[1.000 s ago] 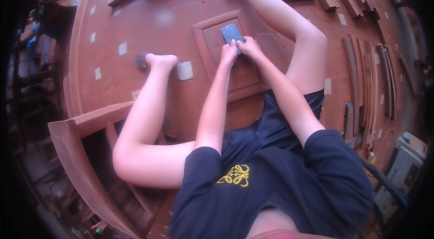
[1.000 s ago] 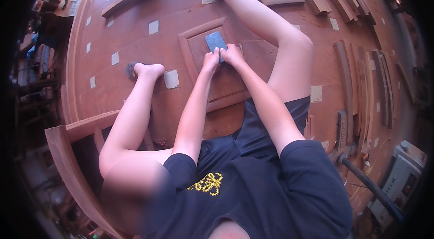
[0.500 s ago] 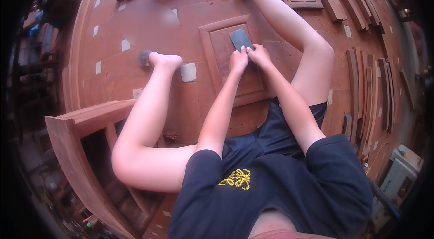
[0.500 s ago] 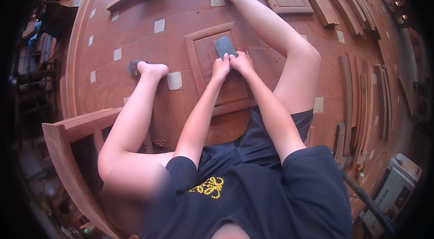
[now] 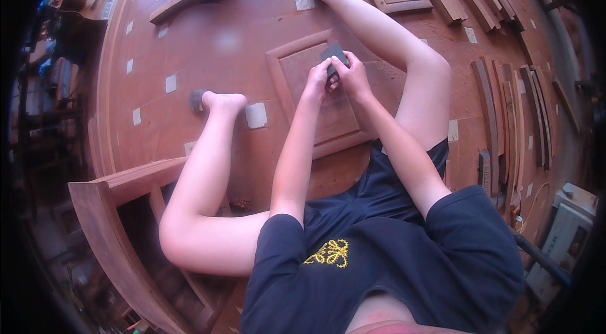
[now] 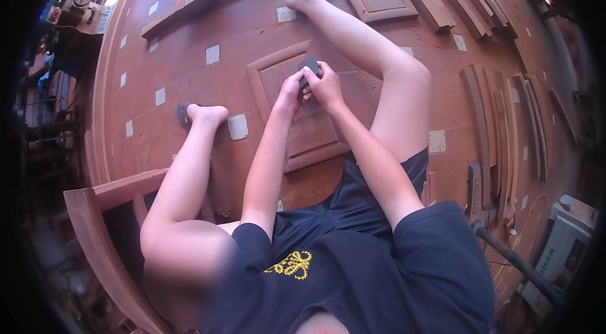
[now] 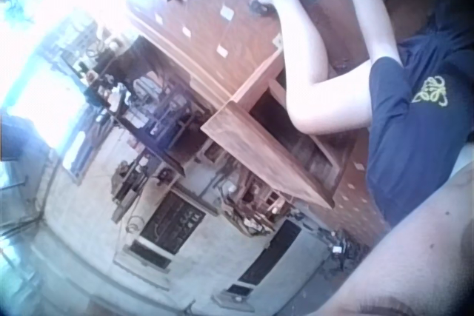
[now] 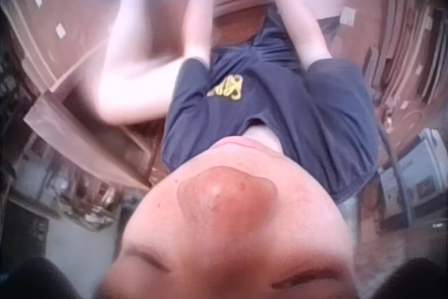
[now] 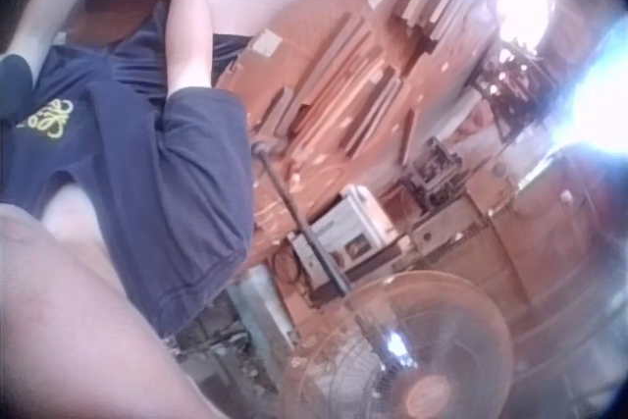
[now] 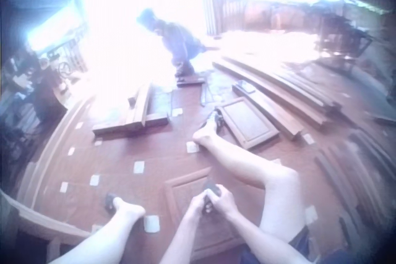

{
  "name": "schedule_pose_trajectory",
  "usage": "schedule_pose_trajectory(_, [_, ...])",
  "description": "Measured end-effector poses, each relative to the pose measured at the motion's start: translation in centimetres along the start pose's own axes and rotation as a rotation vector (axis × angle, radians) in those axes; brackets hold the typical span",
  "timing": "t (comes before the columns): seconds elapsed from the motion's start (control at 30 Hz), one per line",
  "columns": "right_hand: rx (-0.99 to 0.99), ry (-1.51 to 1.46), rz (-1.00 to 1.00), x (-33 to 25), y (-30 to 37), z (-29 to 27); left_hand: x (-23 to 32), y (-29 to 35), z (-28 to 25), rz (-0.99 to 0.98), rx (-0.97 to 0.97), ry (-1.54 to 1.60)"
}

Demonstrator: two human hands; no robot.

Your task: The person sits on the floor and sands a rectangular wooden panel using a sanding block. They move the block back and forth across the surface, occasionally adjusting their grip and position to cover different areas of the panel.

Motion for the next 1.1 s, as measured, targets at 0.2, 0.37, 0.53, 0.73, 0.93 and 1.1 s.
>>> schedule_pose_trajectory(0.2, [0.107, 0.155, -0.230, 0.8, 0.4, -0.4, -2.6, -0.2, 1.5, 0.048, 0.067, -0.063])
schedule_pose_trajectory(0.37, [0.199, -0.141, 0.119, 6.1, -0.6, -1.1, -1.8, 1.0, 2.1, 0.275, 0.170, -0.336])
schedule_pose_trajectory(0.53, [0.212, -0.615, 0.344, 7.5, 0.2, -0.7, 1.5, 3.3, -0.1, 0.510, 0.601, -1.224])
schedule_pose_trajectory(0.73, [0.324, -0.452, 0.267, 8.8, 1.2, -0.1, 5.2, 1.0, -6.1, 0.456, 0.625, -1.867])
schedule_pose_trajectory(0.93, [0.372, -0.376, 0.191, 10.4, 1.0, -0.2, 8.6, -1.2, -7.2, 0.334, 0.414, -1.941])
schedule_pose_trajectory(1.1, [0.374, -0.689, 0.265, 9.3, 1.7, 0.8, 8.8, -0.2, -7.6, 0.358, 0.480, -1.922])
Point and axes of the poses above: each hand's wrist, its own y-axis away from the middle knuckle, its own z-axis out of the palm, x = y × z, the point moved 7 cm from there along -y, towards the middle knuckle, and after that the axes turned 1 degree about -z, right-handed, at the moved point
